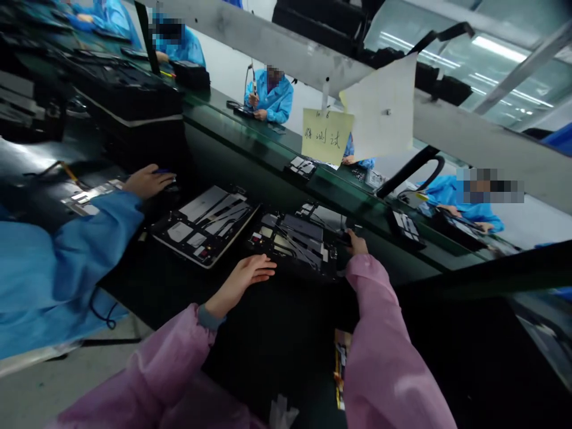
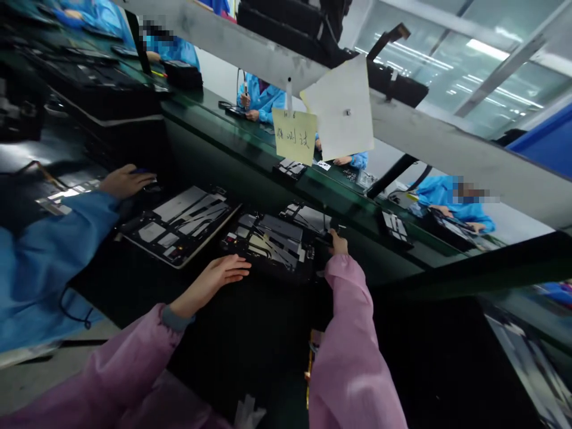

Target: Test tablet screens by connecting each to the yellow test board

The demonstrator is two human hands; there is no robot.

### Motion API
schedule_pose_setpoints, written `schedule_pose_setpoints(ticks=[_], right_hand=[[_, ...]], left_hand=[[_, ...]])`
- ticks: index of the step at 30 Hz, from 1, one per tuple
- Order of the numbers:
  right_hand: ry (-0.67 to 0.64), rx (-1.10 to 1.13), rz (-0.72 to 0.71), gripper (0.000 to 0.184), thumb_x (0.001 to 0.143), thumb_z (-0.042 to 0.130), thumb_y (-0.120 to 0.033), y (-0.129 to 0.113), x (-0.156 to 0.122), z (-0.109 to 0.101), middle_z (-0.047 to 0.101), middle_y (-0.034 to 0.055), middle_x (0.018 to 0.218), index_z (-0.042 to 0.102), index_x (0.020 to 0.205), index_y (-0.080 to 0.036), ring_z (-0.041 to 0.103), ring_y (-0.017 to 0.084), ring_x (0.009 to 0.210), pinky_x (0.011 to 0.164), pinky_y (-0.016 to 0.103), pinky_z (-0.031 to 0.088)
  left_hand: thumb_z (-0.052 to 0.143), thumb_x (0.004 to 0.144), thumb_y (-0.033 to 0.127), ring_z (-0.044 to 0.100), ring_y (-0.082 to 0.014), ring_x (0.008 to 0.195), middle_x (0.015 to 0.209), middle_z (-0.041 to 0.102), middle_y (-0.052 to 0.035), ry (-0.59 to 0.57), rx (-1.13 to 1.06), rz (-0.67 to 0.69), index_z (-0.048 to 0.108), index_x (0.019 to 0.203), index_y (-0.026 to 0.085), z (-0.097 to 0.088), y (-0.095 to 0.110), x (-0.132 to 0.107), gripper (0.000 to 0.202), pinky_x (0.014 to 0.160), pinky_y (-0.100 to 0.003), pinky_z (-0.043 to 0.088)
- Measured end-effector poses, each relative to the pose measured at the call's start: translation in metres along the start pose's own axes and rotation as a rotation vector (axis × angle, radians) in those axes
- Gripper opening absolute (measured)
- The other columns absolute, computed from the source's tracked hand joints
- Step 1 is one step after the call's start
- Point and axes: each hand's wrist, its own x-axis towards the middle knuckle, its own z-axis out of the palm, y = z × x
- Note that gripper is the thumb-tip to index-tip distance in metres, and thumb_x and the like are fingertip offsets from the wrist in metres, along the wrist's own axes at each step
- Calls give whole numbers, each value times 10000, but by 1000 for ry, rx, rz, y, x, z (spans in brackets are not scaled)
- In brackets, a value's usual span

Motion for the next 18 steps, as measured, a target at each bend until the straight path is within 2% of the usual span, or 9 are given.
schedule_pose_setpoints(ticks=[4,7,9,12,14,16,18], right_hand=[[-19,-8,97,317,915,569,-378,7,-1,-8,649,86,1068,611,1104,-126,636,178,926,822,362,532],[-107,12,141,378,892,542,-449,18,-31,-14,696,92,808,678,926,-98,656,184,744,698,322,538],[-206,45,134,367,824,611,-470,23,-58,-10,695,76,728,694,850,-113,657,187,689,645,302,535],[-299,118,63,315,696,743,-390,22,-86,1,719,50,825,699,879,-136,671,172,776,714,264,536],[-313,167,11,368,686,743,-379,14,-99,2,721,55,926,685,956,-137,668,167,856,775,258,531],[-303,220,-43,449,712,714,-419,5,-115,-9,711,72,1006,654,1054,-134,661,175,907,806,276,533],[-277,274,-99,523,736,701,-445,2,-143,-29,694,83,1081,611,1156,-149,656,191,953,835,304,537]], left_hand=[[548,841,592,689,-220,889,1073,702,-180,49,20,-21,644,1013,101,2,4,2,529,786,-310,519],[488,837,653,688,-195,765,1023,715,-177,69,58,-37,664,998,96,2,7,1,606,686,-279,509],[464,833,674,675,-178,710,1012,716,-182,64,54,-70,681,966,93,3,6,3,634,634,-261,497],[490,827,658,655,-152,661,983,716,-183,84,-7,-108,691,906,95,8,4,9,603,578,-234,473],[523,821,634,638,-134,640,908,720,-163,116,-55,-95,690,867,98,13,2,10,563,567,-215,459],[537,819,619,625,-125,635,821,713,-136,137,-87,-49,692,835,98,16,-1,4,543,580,-207,455],[542,813,619,621,-132,638,769,706,-120,116,-79,15,700,817,101,15,-4,-14,542,598,-216,461]])
